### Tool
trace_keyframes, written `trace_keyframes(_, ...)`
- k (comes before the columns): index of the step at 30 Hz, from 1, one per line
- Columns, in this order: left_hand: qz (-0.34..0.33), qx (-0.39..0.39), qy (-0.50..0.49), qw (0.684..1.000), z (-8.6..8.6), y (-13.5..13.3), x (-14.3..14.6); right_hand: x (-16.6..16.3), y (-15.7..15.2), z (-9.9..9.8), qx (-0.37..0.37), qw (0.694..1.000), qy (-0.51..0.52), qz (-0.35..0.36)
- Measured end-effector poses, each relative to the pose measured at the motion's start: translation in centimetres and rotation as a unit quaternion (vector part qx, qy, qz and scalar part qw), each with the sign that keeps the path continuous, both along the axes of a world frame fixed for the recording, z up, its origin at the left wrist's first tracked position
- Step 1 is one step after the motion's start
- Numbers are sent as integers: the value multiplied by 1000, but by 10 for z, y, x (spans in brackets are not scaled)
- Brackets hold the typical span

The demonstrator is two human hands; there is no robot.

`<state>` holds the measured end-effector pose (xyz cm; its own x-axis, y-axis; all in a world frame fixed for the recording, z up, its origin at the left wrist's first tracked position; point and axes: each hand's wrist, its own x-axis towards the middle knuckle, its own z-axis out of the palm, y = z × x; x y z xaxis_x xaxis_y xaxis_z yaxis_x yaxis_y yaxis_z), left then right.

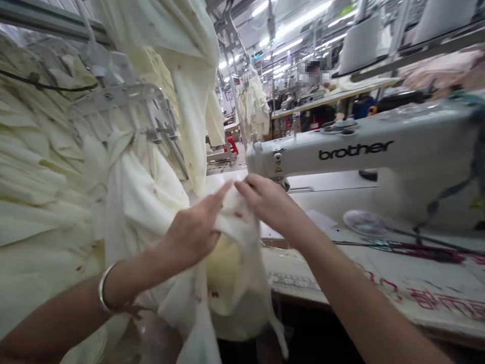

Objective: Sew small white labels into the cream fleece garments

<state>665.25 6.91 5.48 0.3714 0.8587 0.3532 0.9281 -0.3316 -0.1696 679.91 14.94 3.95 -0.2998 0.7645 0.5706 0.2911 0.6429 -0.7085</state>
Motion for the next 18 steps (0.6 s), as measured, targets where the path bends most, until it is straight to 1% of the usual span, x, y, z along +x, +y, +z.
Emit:
trace_keyframes(1,18,-6,-8,1000,8,13,1,4,-12,-10,66,996,1,-66)
trace_keyframes(2,28,-2,-19,999,20,24,0,7,-27,-23,134,982,18,-129)
trace_keyframes(3,30,4,-25,999,34,32,0,7,-43,-37,178,972,29,-152)
trace_keyframes(4,28,15,-27,999,47,39,1,5,-60,-53,180,976,34,-118)
trace_keyframes(5,26,28,-26,999,60,43,4,-1,-75,-69,152,987,22,-47)
trace_keyframes(6,23,40,-25,999,70,45,8,-9,-88,-84,117,993,21,-14)
trace_keyframes(8,18,64,-30,997,84,47,17,-28,-105,-111,52,998,31,28)
trace_keyframes(10,14,87,-47,995,91,47,24,-43,-112,-128,-13,996,50,74)
trace_keyframes(11,10,97,-63,993,92,47,25,-47,-115,-133,-46,992,60,103)
trace_keyframes(13,5,111,-106,988,94,44,24,-50,-119,-137,-95,980,85,149)
trace_keyframes(15,8,122,-152,981,95,40,18,-50,-124,-135,-156,967,119,160)
trace_keyframes(18,28,147,-196,969,95,34,6,-51,-129,-128,-267,930,162,194)
